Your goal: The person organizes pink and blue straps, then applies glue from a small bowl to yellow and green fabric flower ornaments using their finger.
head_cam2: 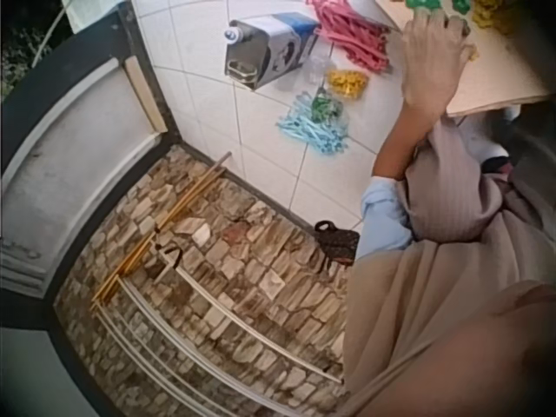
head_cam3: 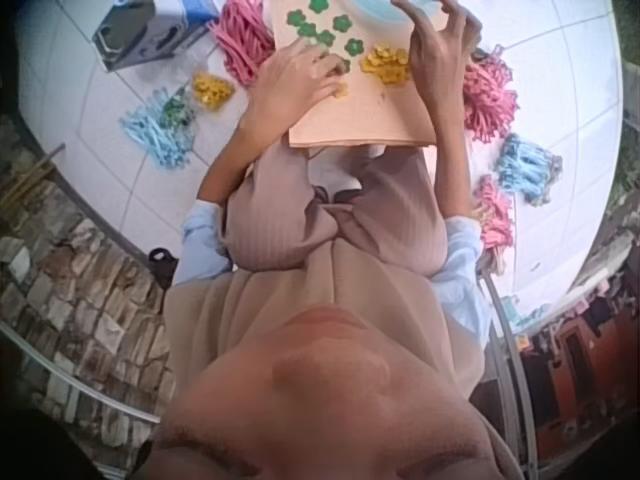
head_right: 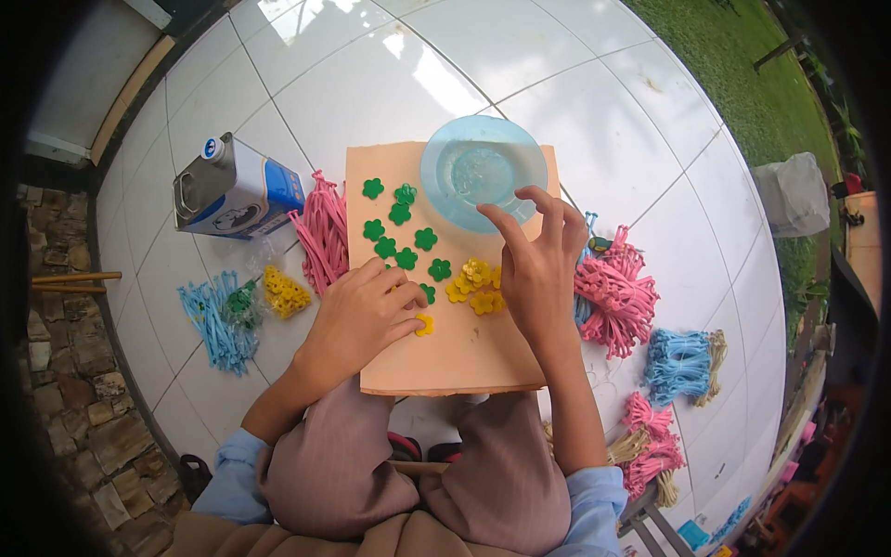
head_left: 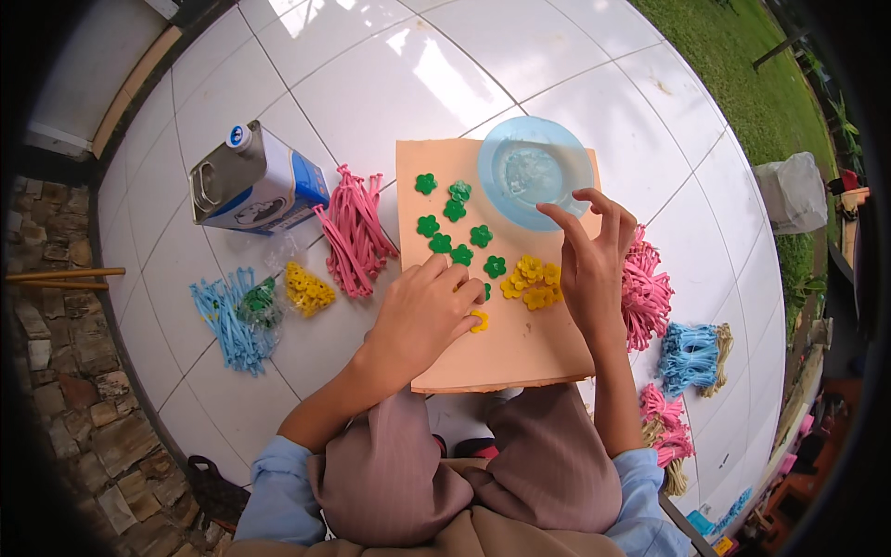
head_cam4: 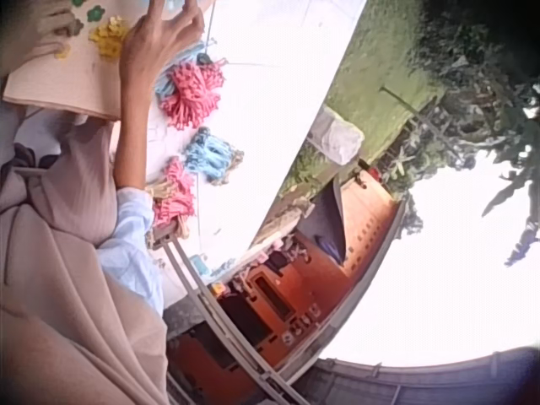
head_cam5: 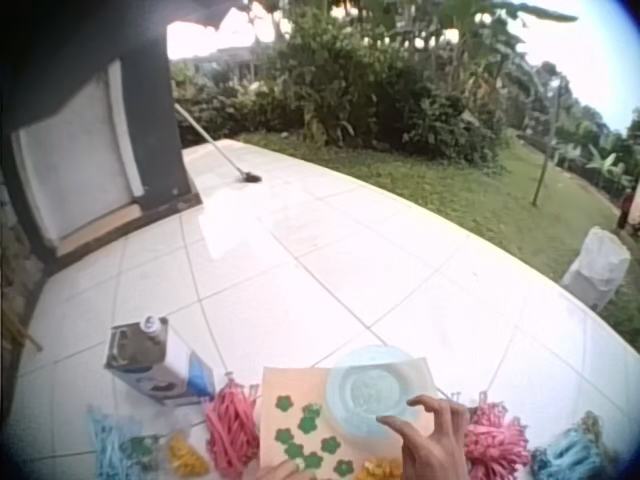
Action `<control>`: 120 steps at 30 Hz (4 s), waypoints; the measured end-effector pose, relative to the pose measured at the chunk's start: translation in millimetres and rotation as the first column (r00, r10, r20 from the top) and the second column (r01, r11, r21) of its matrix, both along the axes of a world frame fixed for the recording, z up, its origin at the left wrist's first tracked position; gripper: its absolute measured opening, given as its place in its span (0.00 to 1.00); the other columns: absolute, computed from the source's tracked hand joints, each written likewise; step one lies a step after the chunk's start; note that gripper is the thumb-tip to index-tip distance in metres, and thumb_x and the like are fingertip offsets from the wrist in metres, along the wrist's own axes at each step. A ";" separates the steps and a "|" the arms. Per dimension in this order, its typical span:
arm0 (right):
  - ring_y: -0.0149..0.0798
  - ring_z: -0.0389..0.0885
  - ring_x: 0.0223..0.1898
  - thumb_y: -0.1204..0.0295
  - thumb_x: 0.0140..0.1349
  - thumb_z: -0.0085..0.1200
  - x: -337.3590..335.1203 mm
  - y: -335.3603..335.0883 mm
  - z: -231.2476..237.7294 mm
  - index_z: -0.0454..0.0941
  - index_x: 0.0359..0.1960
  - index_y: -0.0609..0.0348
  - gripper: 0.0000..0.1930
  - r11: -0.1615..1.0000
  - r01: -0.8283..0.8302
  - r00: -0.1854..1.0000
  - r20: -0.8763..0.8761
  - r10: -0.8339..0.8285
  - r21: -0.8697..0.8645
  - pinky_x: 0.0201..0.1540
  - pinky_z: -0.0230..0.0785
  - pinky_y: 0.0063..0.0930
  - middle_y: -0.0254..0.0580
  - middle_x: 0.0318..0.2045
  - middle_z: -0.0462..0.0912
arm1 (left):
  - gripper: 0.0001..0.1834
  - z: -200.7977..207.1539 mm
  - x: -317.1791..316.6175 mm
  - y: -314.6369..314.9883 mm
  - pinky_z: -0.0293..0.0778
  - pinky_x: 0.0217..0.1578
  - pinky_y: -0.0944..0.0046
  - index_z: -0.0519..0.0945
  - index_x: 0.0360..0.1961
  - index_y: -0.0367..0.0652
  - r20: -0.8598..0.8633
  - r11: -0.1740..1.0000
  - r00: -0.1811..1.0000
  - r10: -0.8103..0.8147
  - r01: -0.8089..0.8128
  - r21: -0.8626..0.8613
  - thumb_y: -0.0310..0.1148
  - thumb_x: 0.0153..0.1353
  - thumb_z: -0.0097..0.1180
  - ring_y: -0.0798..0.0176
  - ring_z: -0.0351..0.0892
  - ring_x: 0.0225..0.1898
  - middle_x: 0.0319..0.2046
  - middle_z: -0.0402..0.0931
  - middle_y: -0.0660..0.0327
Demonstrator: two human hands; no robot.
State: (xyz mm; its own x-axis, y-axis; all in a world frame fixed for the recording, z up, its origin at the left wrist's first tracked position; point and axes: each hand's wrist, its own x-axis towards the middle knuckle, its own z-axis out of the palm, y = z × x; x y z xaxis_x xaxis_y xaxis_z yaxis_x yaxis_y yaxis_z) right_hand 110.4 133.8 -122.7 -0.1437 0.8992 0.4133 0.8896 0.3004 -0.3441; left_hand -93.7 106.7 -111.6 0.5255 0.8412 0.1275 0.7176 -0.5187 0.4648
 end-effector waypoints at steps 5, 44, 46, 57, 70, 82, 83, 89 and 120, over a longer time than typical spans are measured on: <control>0.46 0.61 0.53 0.86 0.45 0.49 -3.0 22.0 -2.6 0.79 0.40 0.44 0.22 0.998 -0.061 0.991 0.122 0.060 0.011 0.55 0.52 0.42 0.37 0.51 0.67 | 0.07 -4.9 0.4 -4.6 0.72 0.31 0.66 0.78 0.25 0.48 -0.098 0.995 0.993 -0.061 0.069 0.073 0.34 0.44 0.63 0.66 0.70 0.35 0.26 0.71 0.69; 0.45 0.60 0.53 0.85 0.48 0.49 -1.7 14.9 -3.6 0.81 0.39 0.43 0.20 0.998 -0.026 0.987 0.159 0.017 0.053 0.55 0.54 0.42 0.34 0.52 0.67 | 0.04 -17.9 30.0 44.2 0.72 0.32 0.62 0.79 0.25 0.46 0.187 0.956 0.943 0.277 -0.290 0.050 0.31 0.48 0.62 0.60 0.72 0.34 0.25 0.76 0.67; 0.45 0.60 0.53 0.86 0.48 0.49 -2.3 21.1 -5.1 0.81 0.39 0.43 0.21 0.997 -0.041 0.984 0.173 0.030 0.063 0.55 0.53 0.42 0.34 0.52 0.67 | 0.06 -21.1 31.1 43.7 0.69 0.29 0.63 0.79 0.25 0.46 0.186 0.926 0.941 0.284 -0.319 0.201 0.31 0.45 0.64 0.62 0.70 0.31 0.22 0.73 0.67; 0.46 0.60 0.53 0.86 0.48 0.49 7.3 7.7 8.8 0.80 0.37 0.46 0.19 0.999 0.039 0.998 0.050 -0.039 0.003 0.53 0.57 0.43 0.35 0.52 0.66 | 0.08 -7.1 31.6 31.7 0.70 0.33 0.64 0.79 0.28 0.46 0.195 0.980 0.965 0.174 -0.189 0.062 0.31 0.45 0.64 0.63 0.70 0.32 0.25 0.74 0.67; 0.47 0.61 0.51 0.90 0.43 0.47 22.2 -18.0 13.8 0.80 0.38 0.49 0.23 0.995 0.015 0.990 -0.140 -0.029 -0.100 0.53 0.58 0.41 0.38 0.49 0.68 | 0.09 -10.1 52.9 32.9 0.71 0.36 0.63 0.80 0.29 0.46 0.121 0.993 0.989 0.088 -0.096 0.064 0.32 0.45 0.64 0.63 0.71 0.34 0.27 0.74 0.67; 0.44 0.63 0.47 0.87 0.48 0.44 25.7 -27.4 18.2 0.81 0.40 0.47 0.22 0.954 -0.095 0.744 -0.656 -0.122 -0.285 0.51 0.59 0.34 0.40 0.48 0.70 | 0.06 -1.6 54.4 41.3 0.67 0.27 0.72 0.81 0.32 0.43 0.379 0.845 0.851 0.364 -0.130 -0.519 0.29 0.50 0.62 0.74 0.71 0.24 0.24 0.77 0.66; 0.44 0.63 0.47 0.87 0.48 0.44 23.1 -28.8 20.6 0.81 0.40 0.47 0.22 0.953 -0.101 0.742 -0.660 -0.118 -0.285 0.51 0.59 0.34 0.40 0.48 0.70 | 0.06 -1.7 52.4 43.2 0.67 0.27 0.72 0.81 0.32 0.43 0.375 0.844 0.851 0.368 -0.137 -0.518 0.29 0.50 0.62 0.74 0.71 0.24 0.24 0.77 0.66; 0.44 0.60 0.50 0.84 0.47 0.51 11.2 -36.1 18.1 0.80 0.45 0.40 0.25 0.994 -0.032 0.999 0.037 0.028 0.109 0.55 0.54 0.44 0.36 0.51 0.68 | 0.08 -6.0 48.3 48.8 0.68 0.27 0.75 0.80 0.31 0.36 0.502 0.793 0.735 0.455 -0.079 -0.604 0.30 0.53 0.62 0.77 0.71 0.26 0.26 0.78 0.64; 0.48 0.60 0.54 0.87 0.43 0.49 -1.4 16.9 0.7 0.78 0.40 0.47 0.22 0.995 -0.051 0.998 0.042 0.054 -0.087 0.56 0.55 0.45 0.37 0.50 0.67 | 0.06 -1.1 -38.0 21.7 0.68 0.24 0.67 0.79 0.28 0.39 0.152 0.777 0.793 0.590 -0.506 -0.373 0.29 0.50 0.61 0.68 0.74 0.22 0.20 0.77 0.62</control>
State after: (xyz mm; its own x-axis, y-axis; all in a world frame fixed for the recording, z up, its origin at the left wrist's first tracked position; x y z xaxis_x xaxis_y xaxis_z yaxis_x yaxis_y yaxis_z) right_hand 109.0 150.7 -121.9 -0.2083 0.9219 0.3266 0.8885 0.3180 -0.3309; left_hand -131.8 128.5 -112.7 -0.0525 0.9917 -0.1175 0.6744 0.1220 0.7282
